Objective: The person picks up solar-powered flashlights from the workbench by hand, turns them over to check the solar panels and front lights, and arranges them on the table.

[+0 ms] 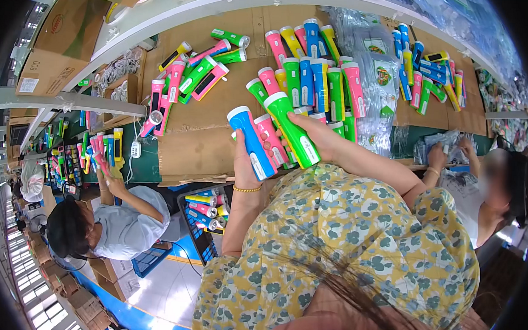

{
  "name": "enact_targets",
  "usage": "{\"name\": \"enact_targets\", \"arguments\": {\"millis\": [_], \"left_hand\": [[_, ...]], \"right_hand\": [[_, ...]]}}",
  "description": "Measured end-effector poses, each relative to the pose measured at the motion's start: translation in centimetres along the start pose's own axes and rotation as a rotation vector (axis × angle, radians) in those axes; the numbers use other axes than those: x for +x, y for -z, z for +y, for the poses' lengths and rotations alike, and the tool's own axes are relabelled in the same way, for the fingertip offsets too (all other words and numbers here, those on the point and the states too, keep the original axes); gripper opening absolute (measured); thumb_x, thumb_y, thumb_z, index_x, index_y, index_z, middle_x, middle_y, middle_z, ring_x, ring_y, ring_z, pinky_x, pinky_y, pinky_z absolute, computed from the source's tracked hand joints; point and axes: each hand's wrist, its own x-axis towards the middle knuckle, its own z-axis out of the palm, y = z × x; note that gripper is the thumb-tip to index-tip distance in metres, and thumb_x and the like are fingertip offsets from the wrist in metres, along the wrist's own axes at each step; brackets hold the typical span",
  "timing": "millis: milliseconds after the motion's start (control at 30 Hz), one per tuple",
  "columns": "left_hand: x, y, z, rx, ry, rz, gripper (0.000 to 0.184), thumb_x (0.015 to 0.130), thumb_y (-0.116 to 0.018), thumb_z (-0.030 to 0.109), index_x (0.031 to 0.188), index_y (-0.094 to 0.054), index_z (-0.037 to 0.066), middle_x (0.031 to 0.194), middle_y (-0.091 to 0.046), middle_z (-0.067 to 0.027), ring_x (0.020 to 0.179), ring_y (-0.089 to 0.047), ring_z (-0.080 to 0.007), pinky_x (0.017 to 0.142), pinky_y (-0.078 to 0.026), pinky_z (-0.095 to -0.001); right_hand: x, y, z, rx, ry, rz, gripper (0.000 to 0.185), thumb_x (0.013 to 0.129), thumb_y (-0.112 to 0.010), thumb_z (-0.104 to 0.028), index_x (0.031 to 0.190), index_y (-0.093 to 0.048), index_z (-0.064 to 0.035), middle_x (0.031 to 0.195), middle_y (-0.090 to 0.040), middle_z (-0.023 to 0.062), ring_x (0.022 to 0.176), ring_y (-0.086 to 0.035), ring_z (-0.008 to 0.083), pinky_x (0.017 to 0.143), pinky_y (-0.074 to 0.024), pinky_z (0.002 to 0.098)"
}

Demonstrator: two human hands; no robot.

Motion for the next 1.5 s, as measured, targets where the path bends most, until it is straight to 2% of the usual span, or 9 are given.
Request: {"name": "enact_targets", "arguments": {"millis": [100,233,533,600,700,1033,1333,1433,1500], "left_hand": [[1.2,3.3,-0.6,-0.053,0.031,-0.028,0.057,0.093,-0.033,0.056,0.102,-0.054,0.004,0.076,-0.061,-0.0096,0.066,-0.060,-0.0172,0.059,-0.052,-0.0283],[0.3,0.7,-0.5,0.018,-0.005,0.107,0.054,0.093,-0.033,0.056,0.090,-0.055,0.007,0.067,-0.057,-0.0065,0.059,-0.056,-0.0152,0.054,-0.048,-0.0266],[0.1,0.9,-0.3,0.139,0.029,0.106,0.055,0.092,-0.035,0.057,0.091,-0.055,0.006,0.067,-0.057,-0.0078,0.059,-0.057,-0.0172,0.055,-0.048,-0.0283],[0.0,0.3,-0.4,0.114,0.066,0.148,0.051,0.092,-0.038,0.053,0.094,-0.055,0.005,0.071,-0.058,-0.0068,0.060,-0.057,-0.0167,0.055,-0.048,-0.0282],[0.7,1.9,-1.0,-0.038,0.042,0.000,0.042,0.094,-0.041,0.044,0.114,-0.047,0.007,0.082,-0.056,-0.0053,0.068,-0.057,-0.0146,0.056,-0.051,-0.0281],[-0.2,-0.4,-0.6,-0.060,0.088,0.078,0.043,0.095,-0.038,0.044,0.117,-0.045,0.007,0.087,-0.056,-0.0051,0.069,-0.057,-0.0141,0.056,-0.051,-0.0271],[0.2,1.7,-1.7,-0.054,0.076,-0.050,0.049,0.094,-0.038,0.050,0.117,-0.045,0.007,0.086,-0.055,-0.0038,0.068,-0.055,-0.0126,0.055,-0.050,-0.0249],[-0.2,1.1,-1.5,-0.030,0.036,-0.073,0.050,0.093,-0.039,0.051,0.119,-0.044,0.009,0.087,-0.055,-0.0039,0.069,-0.054,-0.0130,0.055,-0.050,-0.0253],[-0.7,0.6,-1.4,0.030,0.030,-0.051,0.052,0.092,-0.040,0.053,0.122,-0.042,0.010,0.089,-0.054,-0.0038,0.072,-0.053,-0.0140,0.053,-0.050,-0.0250]], "right_hand": [[0.4,0.2,0.3,-0.041,0.070,0.030,0.039,0.096,-0.044,-0.034,0.121,-0.049,-0.0053,0.094,-0.061,0.0070,0.077,-0.059,0.0140,0.066,-0.0516,0.0289],[0.4,-0.1,0.3,-0.037,0.117,0.076,0.037,0.096,-0.043,-0.034,0.118,-0.050,-0.0050,0.091,-0.060,0.0066,0.075,-0.059,0.0135,0.064,-0.0511,0.0281],[-0.3,-0.9,-0.1,-0.070,0.099,0.084,0.038,0.095,-0.043,-0.038,0.116,-0.051,-0.0073,0.089,-0.060,0.0056,0.071,-0.058,0.0130,0.061,-0.0498,0.0273],[0.3,0.2,0.1,-0.039,-0.031,0.049,0.041,0.095,-0.043,-0.041,0.116,-0.051,-0.0076,0.088,-0.060,0.0048,0.070,-0.058,0.0133,0.059,-0.0494,0.0276],[0.1,0.3,-0.2,0.143,-0.118,0.046,0.038,0.094,-0.046,-0.040,0.119,-0.052,-0.0119,0.089,-0.060,0.0044,0.073,-0.060,0.0140,0.063,-0.0538,0.0292],[-0.1,0.1,0.4,0.151,-0.061,0.010,0.035,0.095,-0.044,-0.036,0.115,-0.052,-0.0085,0.090,-0.060,0.0048,0.073,-0.060,0.0133,0.063,-0.0528,0.0284],[-0.6,-0.6,0.5,-0.091,0.057,0.080,0.043,0.095,-0.047,-0.037,0.122,-0.045,-0.0038,0.094,-0.058,0.0039,0.074,-0.057,0.0099,0.062,-0.0503,0.0261],[-1.3,-1.3,0.5,-0.158,0.104,0.120,0.048,0.095,-0.046,-0.035,0.130,-0.038,-0.0026,0.105,-0.057,0.0068,0.087,-0.057,0.0110,0.070,-0.0498,0.0262],[-1.5,-1.3,0.8,-0.300,0.278,0.071,0.052,0.095,-0.046,-0.036,0.137,-0.033,-0.0061,0.121,-0.050,0.0080,0.107,-0.050,0.0114,0.087,-0.0444,0.0268]]}}
